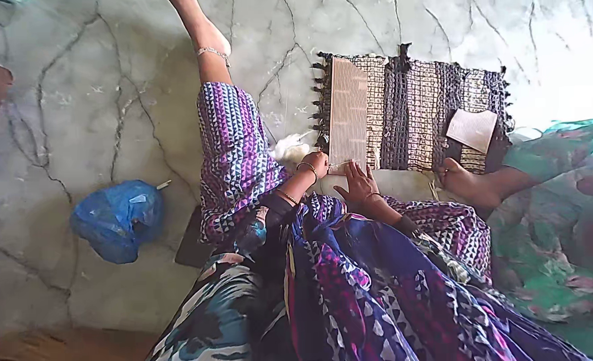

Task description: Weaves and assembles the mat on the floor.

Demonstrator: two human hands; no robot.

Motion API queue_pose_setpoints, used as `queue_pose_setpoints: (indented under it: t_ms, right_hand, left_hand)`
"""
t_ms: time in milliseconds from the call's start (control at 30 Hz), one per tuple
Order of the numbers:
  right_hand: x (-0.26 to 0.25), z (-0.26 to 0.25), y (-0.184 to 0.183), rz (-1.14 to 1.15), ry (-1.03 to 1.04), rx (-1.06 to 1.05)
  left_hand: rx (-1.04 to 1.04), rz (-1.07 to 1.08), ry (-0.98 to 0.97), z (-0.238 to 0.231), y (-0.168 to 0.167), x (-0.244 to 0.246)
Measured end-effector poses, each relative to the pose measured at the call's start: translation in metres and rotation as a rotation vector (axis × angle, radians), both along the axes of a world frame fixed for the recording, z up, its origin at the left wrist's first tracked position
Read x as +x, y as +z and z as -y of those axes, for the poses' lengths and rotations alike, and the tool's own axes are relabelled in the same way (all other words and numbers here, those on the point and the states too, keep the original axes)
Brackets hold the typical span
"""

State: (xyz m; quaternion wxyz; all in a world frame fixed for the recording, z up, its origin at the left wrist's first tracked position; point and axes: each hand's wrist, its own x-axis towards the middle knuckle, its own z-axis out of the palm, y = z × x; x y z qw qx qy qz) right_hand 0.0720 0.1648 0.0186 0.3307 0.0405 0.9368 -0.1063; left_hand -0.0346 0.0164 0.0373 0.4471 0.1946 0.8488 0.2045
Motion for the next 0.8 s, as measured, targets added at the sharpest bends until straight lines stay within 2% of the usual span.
queue_pose_setpoints:
  t_ms: [100, 167, 367, 500, 600, 633, 733, 800]
  right_hand:
    - [-0.005, 0.001, 0.003, -0.237, -0.056, -0.048]
    - [-0.017, 0.001, -0.003, -0.304, -0.066, -0.058]
    - [-0.03, 0.0, -0.033, -0.201, -0.089, -0.03]
    - [-0.008, -0.003, -0.021, -0.076, -0.03, -0.021]
    - [0.001, -0.005, 0.001, 0.044, 0.015, 0.002]
    - [0.001, -0.004, 0.008, 0.024, 0.012, -0.006]
    - [-0.003, -0.002, 0.006, -0.243, -0.052, -0.063]
    - [-0.013, -0.002, -0.006, -0.261, -0.074, -0.042]
  left_hand:
    - [0.013, -0.029, 0.019, 0.001, -0.003, 0.004]
    - [0.057, -0.1, 0.068, 0.002, -0.008, 0.004]
    - [0.027, -0.139, 0.05, 0.0, -0.029, 0.002]
    - [0.105, -0.151, 0.088, 0.009, -0.021, 0.011]
    - [0.131, -0.155, 0.061, 0.01, -0.019, 0.015]
    - [0.115, -0.15, 0.048, 0.009, -0.016, 0.015]
    - [0.01, -0.087, -0.003, 0.0, -0.013, 0.006]
    - [0.003, -0.111, -0.02, -0.002, -0.024, 0.002]
